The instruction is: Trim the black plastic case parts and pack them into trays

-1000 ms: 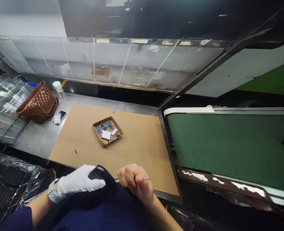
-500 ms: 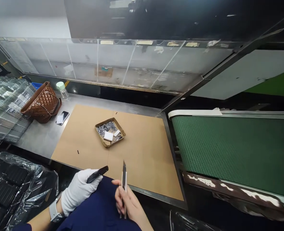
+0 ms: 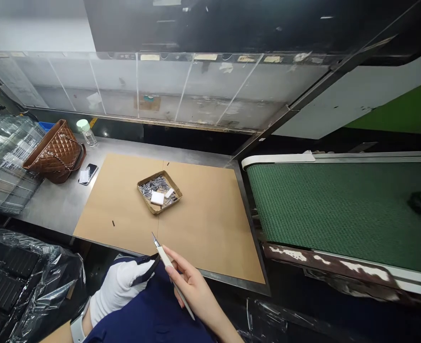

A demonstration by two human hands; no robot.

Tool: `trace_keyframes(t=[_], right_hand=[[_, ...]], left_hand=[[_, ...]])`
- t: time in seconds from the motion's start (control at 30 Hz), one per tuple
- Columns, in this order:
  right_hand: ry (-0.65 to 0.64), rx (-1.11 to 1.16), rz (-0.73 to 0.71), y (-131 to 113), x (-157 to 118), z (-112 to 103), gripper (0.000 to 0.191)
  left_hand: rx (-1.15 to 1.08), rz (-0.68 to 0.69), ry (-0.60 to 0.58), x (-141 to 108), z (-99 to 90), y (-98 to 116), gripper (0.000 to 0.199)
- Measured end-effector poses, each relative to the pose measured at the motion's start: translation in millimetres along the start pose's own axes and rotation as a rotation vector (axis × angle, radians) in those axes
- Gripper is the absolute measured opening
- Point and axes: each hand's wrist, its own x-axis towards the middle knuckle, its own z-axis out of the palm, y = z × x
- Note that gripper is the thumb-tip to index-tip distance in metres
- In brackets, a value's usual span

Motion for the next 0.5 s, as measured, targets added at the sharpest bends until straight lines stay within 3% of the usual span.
trace_keyframes(t=[0.1,0.27,0.5], right_hand=[[-0.002,-0.027,0.014,1.0,-0.5,2.2,0.069],[-0.039,-0.091,-0.038,7.1,1.7,7.7,0.070],[-0.043,-0.167,-0.184,9.1,2.0,11.1,0.060]], left_hand=[[0.026,0.022,-0.002,0.0,1.0,2.3,0.030],[-0.049,-0.170,-0.052,1.5,3.7,4.8,0.024],[-0.129,-0.251,-0.053,0.6,12.1,-6.3,0.026]])
